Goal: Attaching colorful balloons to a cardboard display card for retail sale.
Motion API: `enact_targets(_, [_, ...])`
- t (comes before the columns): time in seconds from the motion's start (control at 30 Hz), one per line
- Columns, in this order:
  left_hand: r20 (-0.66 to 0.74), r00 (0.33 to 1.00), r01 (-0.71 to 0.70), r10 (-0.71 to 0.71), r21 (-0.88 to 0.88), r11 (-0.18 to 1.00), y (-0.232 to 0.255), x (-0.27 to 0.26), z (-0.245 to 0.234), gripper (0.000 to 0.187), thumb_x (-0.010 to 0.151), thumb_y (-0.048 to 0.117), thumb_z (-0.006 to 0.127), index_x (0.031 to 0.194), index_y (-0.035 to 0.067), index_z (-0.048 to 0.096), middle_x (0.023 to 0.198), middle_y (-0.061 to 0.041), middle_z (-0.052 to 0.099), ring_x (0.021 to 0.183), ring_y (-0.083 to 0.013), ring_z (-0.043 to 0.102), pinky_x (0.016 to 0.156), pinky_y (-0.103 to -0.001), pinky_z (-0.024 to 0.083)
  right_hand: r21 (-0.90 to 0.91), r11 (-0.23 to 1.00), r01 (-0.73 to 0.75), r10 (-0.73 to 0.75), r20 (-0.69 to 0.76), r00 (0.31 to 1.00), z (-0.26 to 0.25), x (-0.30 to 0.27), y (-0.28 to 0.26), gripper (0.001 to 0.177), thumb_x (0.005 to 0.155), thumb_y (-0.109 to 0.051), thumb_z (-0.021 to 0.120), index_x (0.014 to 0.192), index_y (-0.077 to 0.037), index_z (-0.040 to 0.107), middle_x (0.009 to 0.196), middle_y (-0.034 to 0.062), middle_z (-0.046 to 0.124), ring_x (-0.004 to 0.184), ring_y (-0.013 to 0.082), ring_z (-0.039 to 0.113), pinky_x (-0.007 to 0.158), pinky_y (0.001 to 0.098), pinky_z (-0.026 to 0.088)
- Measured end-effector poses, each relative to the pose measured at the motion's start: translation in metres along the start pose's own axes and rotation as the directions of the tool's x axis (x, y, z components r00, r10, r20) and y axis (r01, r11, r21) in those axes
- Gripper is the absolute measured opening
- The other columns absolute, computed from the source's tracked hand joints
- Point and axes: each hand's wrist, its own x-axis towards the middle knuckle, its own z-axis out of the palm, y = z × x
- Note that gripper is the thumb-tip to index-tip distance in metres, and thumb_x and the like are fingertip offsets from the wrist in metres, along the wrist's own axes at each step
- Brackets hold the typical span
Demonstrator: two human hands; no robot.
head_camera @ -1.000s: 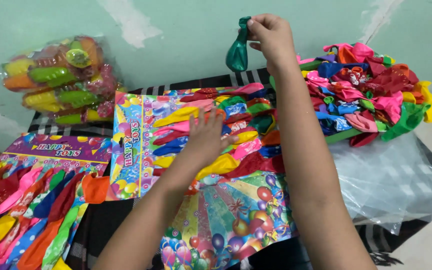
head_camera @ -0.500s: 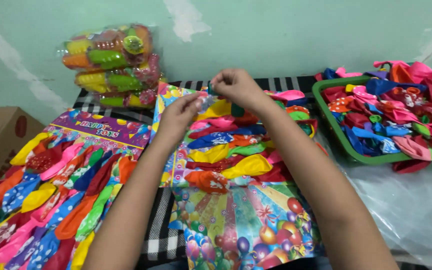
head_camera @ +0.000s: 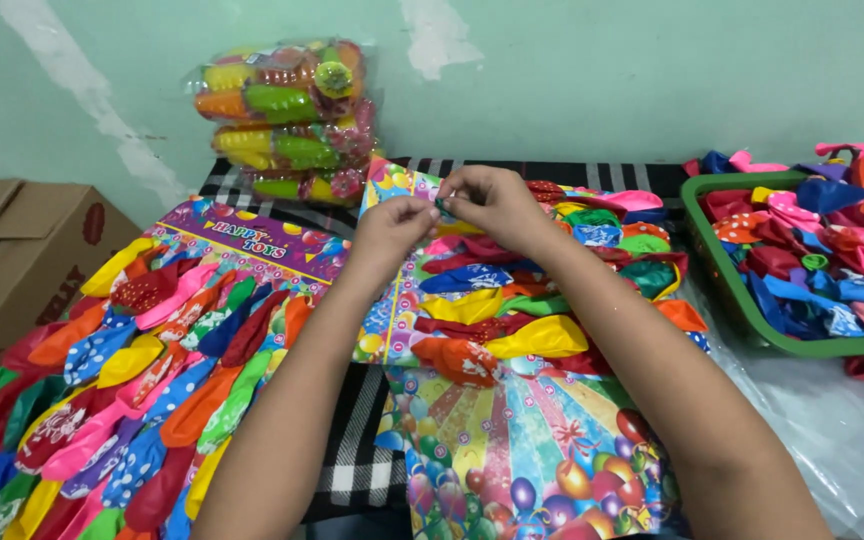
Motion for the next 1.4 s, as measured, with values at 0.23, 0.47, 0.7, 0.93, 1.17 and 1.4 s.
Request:
enact_targets(0.23, [0.118, 0.966, 0.257, -0.228, -0.424, 0.869, 0.0, -0.003, -0.007, 0.024, 0.093, 0.016, 0.067, 0.111, 0.0, 0.067, 0.084, -0.004, 0.072, 0.073, -0.0087, 0.071, 0.071, -0.024, 0.063, -0.341, 0.867, 0.362, -0.36, 0.073, 0.93, -0.004, -0.012, -0.028, 0.011, 0.097, -0.004, 0.072, 0.106, -0.003, 0.077, 0.092, 0.0146, 0.075, 0.091, 0.0271, 0.074, 0.082, 0.0374, 0.06])
enact_targets(0.47, [0.156, 0.971, 0.227, -0.18, -0.386, 0.894, 0.038, -0.021, -0.016, 0.026, 0.094, 0.017, 0.064, 0.116, 0.005, 0.069, 0.092, -0.005, 0.069, 0.087, -0.0138, 0.068, 0.081, -0.03, 0.058, -0.647, 0.559, 0.519, -0.569, 0.156, 0.807, -0.012, -0.011, -0.021, 0.013, 0.094, -0.005, 0.075, 0.107, -0.005, 0.073, 0.086, 0.0122, 0.074, 0.082, 0.0252, 0.073, 0.074, 0.0344, 0.06])
enact_targets(0.7, [-0.261, 0.965, 0.115, 0.021, 0.495, 0.861, -0.006, -0.004, -0.053, 0.086, 0.084, 0.031, 0.077, 0.152, 0.003, 0.033, 0.142, -0.023, 0.031, 0.139, -0.0479, 0.04, 0.118, -0.054, 0.036, -0.498, 0.845, 0.193, -0.243, -0.036, 0.969, -0.013, -0.002, 0.008, 0.012, 0.096, -0.005, 0.073, 0.108, -0.007, 0.076, 0.096, 0.0108, 0.076, 0.093, 0.0264, 0.074, 0.088, 0.0332, 0.058])
enact_targets(0.93, [-0.213, 0.977, 0.12, -0.025, 0.446, 0.887, -0.004, -0.005, -0.054, 0.066, 0.085, 0.035, 0.078, 0.141, 0.011, 0.052, 0.108, -0.01, 0.075, 0.115, -0.0336, 0.067, 0.096, -0.046, 0.052, -0.561, 0.824, 0.077, -0.066, 0.04, 0.997, -0.026, 0.0, 0.009, 0.013, 0.098, -0.013, 0.072, 0.109, -0.009, 0.077, 0.1, 0.0093, 0.077, 0.1, 0.0287, 0.074, 0.092, 0.0377, 0.057])
enact_targets(1.17, [-0.007, 0.985, 0.165, -0.172, 0.328, 0.93, 0.036, -0.029, -0.051, 0.031, 0.083, 0.014, 0.077, 0.112, 0.004, 0.074, 0.088, -0.013, 0.075, 0.077, -0.0235, 0.073, 0.071, -0.036, 0.057, -0.464, 0.883, 0.077, -0.09, -0.006, 0.996, -0.063, -0.013, -0.052, 0.01, 0.097, -0.009, 0.071, 0.105, -0.005, 0.076, 0.092, 0.0143, 0.074, 0.094, 0.035, 0.072, 0.086, 0.0417, 0.055])
enact_targets(1.4, [0.249, 0.893, 0.293, -0.374, 0.308, 0.905, 0.083, -0.05, -0.065, 0.041, 0.09, 0.006, 0.068, 0.128, -0.007, 0.063, 0.111, -0.024, 0.072, 0.098, -0.033, 0.071, 0.081, -0.044, 0.059, -0.314, 0.946, 0.078, -0.072, 0.03, 0.997, -0.057, -0.012, -0.054, 0.009, 0.093, -0.007, 0.075, 0.101, -0.004, 0.078, 0.086, 0.0161, 0.073, 0.087, 0.034, 0.072, 0.081, 0.0405, 0.055])
